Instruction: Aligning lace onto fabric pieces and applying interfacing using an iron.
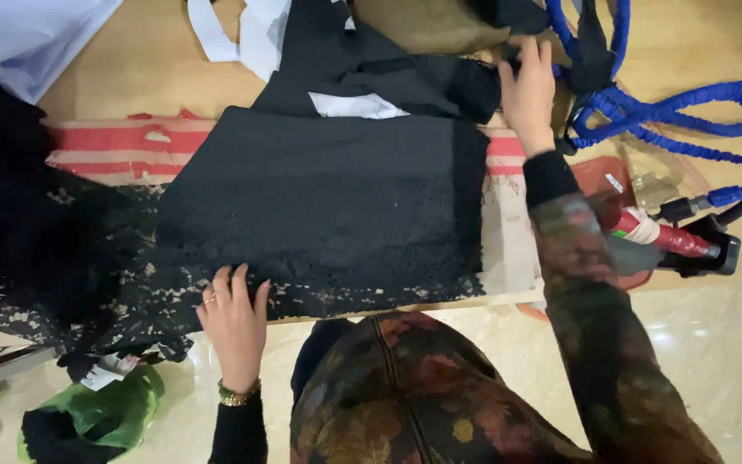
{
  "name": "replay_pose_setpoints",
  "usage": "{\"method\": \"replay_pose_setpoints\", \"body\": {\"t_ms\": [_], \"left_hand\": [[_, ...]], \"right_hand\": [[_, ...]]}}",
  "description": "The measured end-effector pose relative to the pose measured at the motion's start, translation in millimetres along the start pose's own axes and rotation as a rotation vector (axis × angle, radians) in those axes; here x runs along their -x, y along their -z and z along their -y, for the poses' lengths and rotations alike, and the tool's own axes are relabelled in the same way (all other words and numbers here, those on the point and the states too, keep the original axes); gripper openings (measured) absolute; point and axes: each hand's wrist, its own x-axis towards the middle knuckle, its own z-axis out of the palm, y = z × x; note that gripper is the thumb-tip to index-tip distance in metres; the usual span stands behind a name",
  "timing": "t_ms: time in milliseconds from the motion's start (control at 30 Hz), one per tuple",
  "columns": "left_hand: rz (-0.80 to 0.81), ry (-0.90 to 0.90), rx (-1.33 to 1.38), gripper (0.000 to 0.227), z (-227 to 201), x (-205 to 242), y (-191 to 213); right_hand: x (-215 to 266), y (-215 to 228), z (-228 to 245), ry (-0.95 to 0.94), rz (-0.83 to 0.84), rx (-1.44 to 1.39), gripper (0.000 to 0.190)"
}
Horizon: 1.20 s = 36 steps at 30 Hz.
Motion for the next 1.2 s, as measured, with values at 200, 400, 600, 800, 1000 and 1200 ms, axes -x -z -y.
{"method": "replay_pose_setpoints", "body": {"t_ms": [200, 400, 600, 800, 1000, 1200], "left_hand": [[-0.033, 0.154, -0.062, 0.044, 1.7, 10.0, -7.5], [-0.113, 0.192, 0.132, 0.037, -2.2, 6.8, 5.6], [-0.196, 0.034, 0.74, 0.033, -31.2, -47.3, 40.3], [-0.081, -0.247, 1.287, 0.032, -84.6, -117.8, 81.4], [0.364, -0.584, 1.747, 0.05, -115.4, -150.5, 90.9], [0.718, -0.647, 1.617, 0.019, -71.0, -161.1, 49.6]], "right_hand": [[-49.7, -41.6, -50.8, 0.096, -0.067, 0.327, 0.037], [-36.4, -8.6, 10.3, 0.195, -0.191, 0.164, 0.011], [34.1, 60.3, 117.2, -0.16, 0.467, -0.887, 0.027], [79.1, 55.2, 115.2, -0.629, 0.516, -1.309, 0.032], [99.2, 60.3, 142.5, -0.453, 0.838, -1.555, 0.031], [94.1, 78.1, 97.1, -0.34, 0.78, -1.383, 0.04]]}}
